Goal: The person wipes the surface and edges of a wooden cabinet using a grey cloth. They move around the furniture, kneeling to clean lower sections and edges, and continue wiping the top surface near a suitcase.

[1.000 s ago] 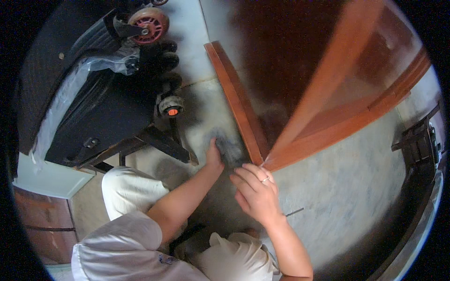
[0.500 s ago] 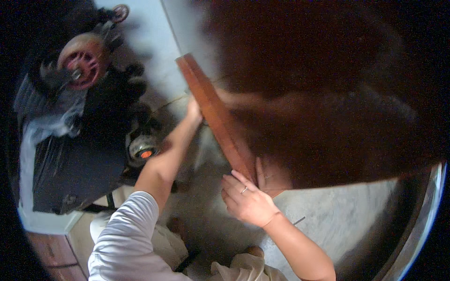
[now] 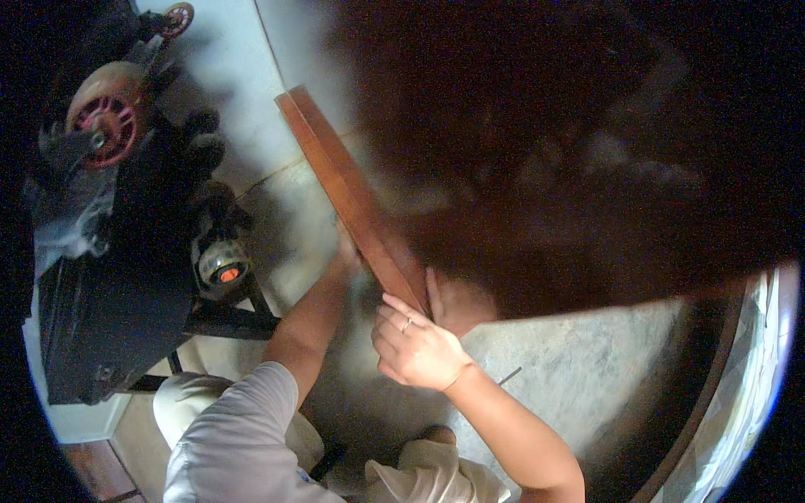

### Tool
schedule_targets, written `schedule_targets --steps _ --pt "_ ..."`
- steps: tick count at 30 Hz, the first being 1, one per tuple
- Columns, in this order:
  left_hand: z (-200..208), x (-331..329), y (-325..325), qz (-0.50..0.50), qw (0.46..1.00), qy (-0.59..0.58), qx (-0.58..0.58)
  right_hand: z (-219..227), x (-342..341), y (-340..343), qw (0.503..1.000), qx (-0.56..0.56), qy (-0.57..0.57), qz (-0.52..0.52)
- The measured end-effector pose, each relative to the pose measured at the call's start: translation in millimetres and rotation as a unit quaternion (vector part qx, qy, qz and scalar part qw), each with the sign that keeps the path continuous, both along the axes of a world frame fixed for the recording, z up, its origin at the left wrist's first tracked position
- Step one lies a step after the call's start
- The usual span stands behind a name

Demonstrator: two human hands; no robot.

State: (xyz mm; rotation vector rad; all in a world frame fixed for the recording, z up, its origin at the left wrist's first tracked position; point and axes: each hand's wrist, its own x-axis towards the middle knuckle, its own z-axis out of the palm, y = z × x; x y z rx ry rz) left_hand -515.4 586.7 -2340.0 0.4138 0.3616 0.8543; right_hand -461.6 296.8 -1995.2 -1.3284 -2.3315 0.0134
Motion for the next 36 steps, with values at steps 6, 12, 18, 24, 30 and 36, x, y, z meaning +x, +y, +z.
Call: schedule_targets --steps 6,12,18,24,30,36 --pt "54.6 3.6 -184.0 -0.058 0.988 0.029 -0.138 -2.6 7.2 -4.5 0.999 0.011 0.028 0.016" --pt "133.8 -6.9 -273.9 -0.054 0.976 0.147 -0.153 -13.8 1.6 -0.6 0.998 0.039 0.053 0.021" --pt "226.8 -66.5 -255.6 0.087 0.904 0.414 -0.056 6.6 4.0 -16.5 0.991 0.085 0.097 0.039" --pt "429.9 -57.9 -216.5 0.306 0.909 0.193 0.208 83.1 14.1 -51.1 0.888 0.385 0.118 -0.223" --pt "488.9 -0.8 -196.8 0.416 0.647 0.187 0.611 144.9 7.0 -18.6 0.815 0.275 0.468 -0.203" --pt "396.4 -3.2 -243.3 0.372 0.578 0.358 0.632 134.1 -3.5 -20.0 0.826 0.235 0.467 -0.213"
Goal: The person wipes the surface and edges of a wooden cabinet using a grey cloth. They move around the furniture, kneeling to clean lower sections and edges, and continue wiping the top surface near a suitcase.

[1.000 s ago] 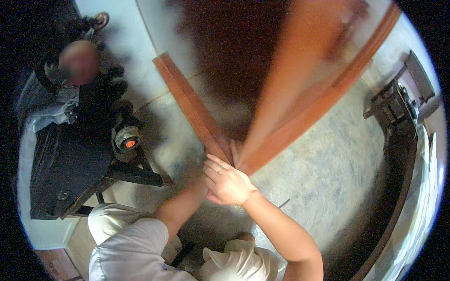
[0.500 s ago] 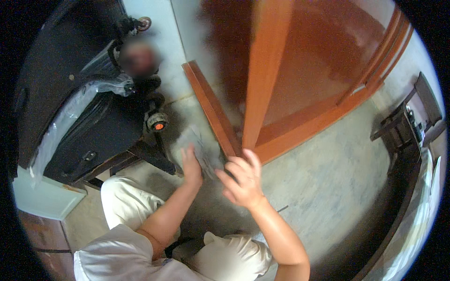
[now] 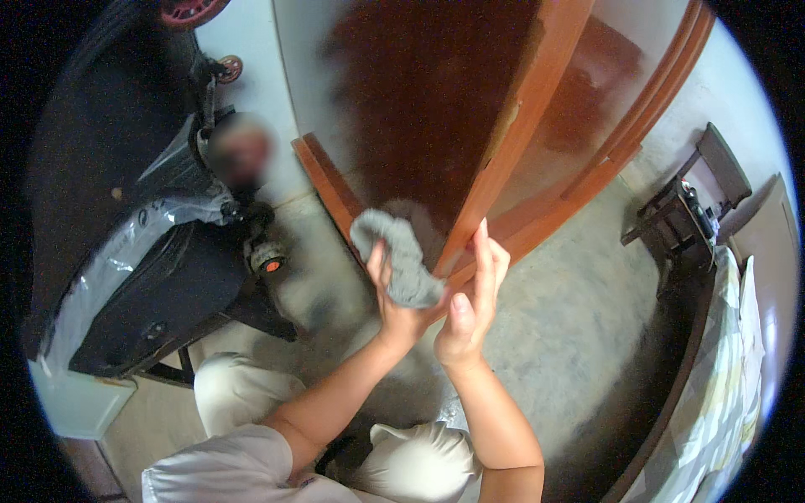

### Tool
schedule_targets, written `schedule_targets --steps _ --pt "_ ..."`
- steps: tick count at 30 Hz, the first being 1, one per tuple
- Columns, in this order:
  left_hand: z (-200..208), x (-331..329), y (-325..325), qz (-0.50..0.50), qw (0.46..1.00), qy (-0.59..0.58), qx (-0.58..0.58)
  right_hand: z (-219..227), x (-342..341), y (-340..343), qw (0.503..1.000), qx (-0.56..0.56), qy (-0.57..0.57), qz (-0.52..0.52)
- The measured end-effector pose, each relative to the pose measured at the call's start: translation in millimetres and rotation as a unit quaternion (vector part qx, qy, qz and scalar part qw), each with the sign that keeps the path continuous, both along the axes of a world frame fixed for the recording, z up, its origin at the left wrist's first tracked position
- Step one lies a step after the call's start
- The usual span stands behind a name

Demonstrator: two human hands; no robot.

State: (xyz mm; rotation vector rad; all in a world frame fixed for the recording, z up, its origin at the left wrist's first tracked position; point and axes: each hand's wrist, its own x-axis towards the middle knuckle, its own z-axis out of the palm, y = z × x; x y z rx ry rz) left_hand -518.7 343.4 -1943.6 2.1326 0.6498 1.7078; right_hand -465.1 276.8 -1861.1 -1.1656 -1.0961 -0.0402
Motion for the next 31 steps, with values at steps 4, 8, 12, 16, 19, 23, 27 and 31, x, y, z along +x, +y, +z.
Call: schedule_targets --steps 4,8,12,16,19,23,27,31 --pt "-71.9 -5.4 -25.5 0.008 0.984 0.042 -0.174 -2.3 6.4 -5.8 0.999 0.006 0.040 0.028" --pt "-54.3 -11.8 -35.9 0.051 0.979 0.084 -0.177 4.1 4.6 -2.6 0.999 0.007 0.028 -0.014" --pt "-44.9 -22.6 -48.0 0.018 0.919 0.081 -0.385 13.8 -3.6 -0.7 0.999 -0.002 0.034 0.000" --pt "-48.4 -58.9 -37.5 -0.101 0.857 0.173 -0.475 28.2 -4.2 -11.3 0.994 0.004 0.098 0.044" --pt "-11.5 -82.8 -33.1 -0.127 0.754 0.161 -0.624 30.5 2.7 -19.4 0.985 -0.043 0.151 0.070" --pt "125.6 -71.9 -13.2 -0.146 0.650 -0.135 -0.734 56.1 4.0 -31.6 0.974 -0.069 0.191 0.104" --pt "228.6 -46.8 -9.4 -0.223 0.587 -0.266 -0.731 86.5 1.3 -43.7 0.962 -0.137 0.209 0.109" --pt "345.8 -53.7 -33.4 -0.260 0.606 -0.214 -0.720 109.0 3.2 -66.9 0.944 -0.173 0.258 0.113"
